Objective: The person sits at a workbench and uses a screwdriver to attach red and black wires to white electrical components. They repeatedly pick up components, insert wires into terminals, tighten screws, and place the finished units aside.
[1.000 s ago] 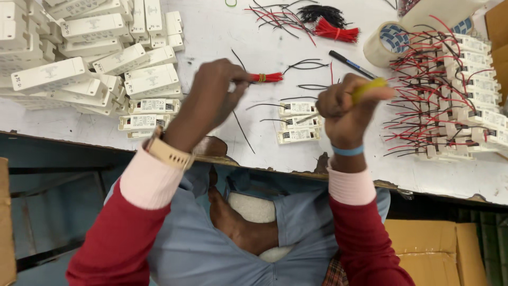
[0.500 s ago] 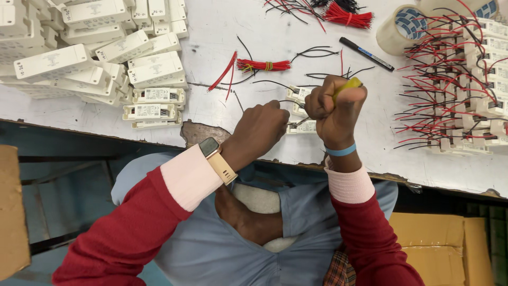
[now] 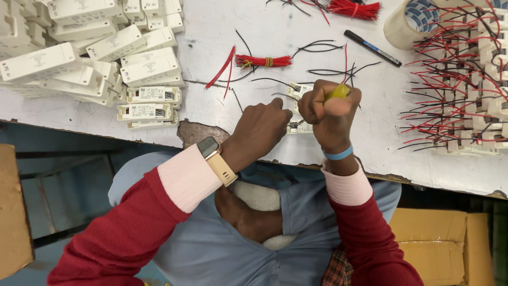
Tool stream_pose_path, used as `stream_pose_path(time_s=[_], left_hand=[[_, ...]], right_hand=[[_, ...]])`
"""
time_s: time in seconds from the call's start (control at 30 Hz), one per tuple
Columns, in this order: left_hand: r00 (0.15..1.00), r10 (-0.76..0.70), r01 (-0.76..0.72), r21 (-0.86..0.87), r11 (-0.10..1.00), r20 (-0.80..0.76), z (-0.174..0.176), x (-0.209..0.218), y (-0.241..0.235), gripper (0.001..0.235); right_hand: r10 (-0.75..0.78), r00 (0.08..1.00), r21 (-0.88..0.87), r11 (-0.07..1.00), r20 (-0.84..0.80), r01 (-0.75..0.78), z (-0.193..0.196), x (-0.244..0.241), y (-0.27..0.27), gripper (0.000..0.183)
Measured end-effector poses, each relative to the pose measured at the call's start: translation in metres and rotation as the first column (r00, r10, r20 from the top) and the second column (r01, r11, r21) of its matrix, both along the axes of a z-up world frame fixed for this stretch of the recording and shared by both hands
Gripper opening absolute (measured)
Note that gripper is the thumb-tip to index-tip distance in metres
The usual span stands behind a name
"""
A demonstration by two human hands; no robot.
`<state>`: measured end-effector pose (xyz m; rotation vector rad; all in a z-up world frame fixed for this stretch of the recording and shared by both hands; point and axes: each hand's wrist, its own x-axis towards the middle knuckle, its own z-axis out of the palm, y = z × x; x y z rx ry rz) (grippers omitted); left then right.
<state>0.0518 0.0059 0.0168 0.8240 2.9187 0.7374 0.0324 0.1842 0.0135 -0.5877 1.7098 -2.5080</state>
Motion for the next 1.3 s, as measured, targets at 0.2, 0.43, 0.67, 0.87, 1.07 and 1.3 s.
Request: stream_pose_path(time_s=[0.2, 0.43, 0.67, 0.87, 1.07, 1.3], left_hand=[[1.0, 0.001, -0.001, -0.009, 1.0, 0.025, 0.007, -0.007, -0.001, 0.009], [1.0, -0.003, 0.002, 0.035, 0.999, 0.02, 0.001, -0.006, 0.0, 0.011], [0.998, 0.005, -0.013, 0.151, 0.988, 0.057, -0.007, -0.005, 0.002, 0.014], [0.996, 0.018, -0.034, 0.19, 0.981, 0.083, -0.014, -0.004, 0.0, 0.016], [0.954, 0.023, 0.02, -0.142, 0.99, 0.298, 0.007, -0.031, -0.032, 0.038], [0.852, 0.524, -0.524, -0.016, 0.852, -0.024, 0.008, -0.089, -0.112, 0.027]], right_hand=[[-0.04, 0.999, -0.028, 0.999, -0.012, 0.04, 0.0, -0.001, 0.0, 0.079], [-0.052, 0.998, -0.011, 0.999, -0.033, 0.052, 0.001, 0.007, -0.001, 0.077], [-0.022, 0.999, -0.051, 0.998, -0.026, 0.021, 0.002, 0.004, 0.001, 0.076], [-0.026, 0.996, -0.061, 0.998, -0.082, 0.021, -0.003, 0.005, 0.005, 0.074], [-0.053, 0.998, -0.287, 0.957, -0.013, 0.048, 0.002, 0.016, 0.007, 0.071], [-0.321, 0.946, -0.129, 0.941, -0.053, 0.312, 0.036, 0.051, 0.033, 0.055]])
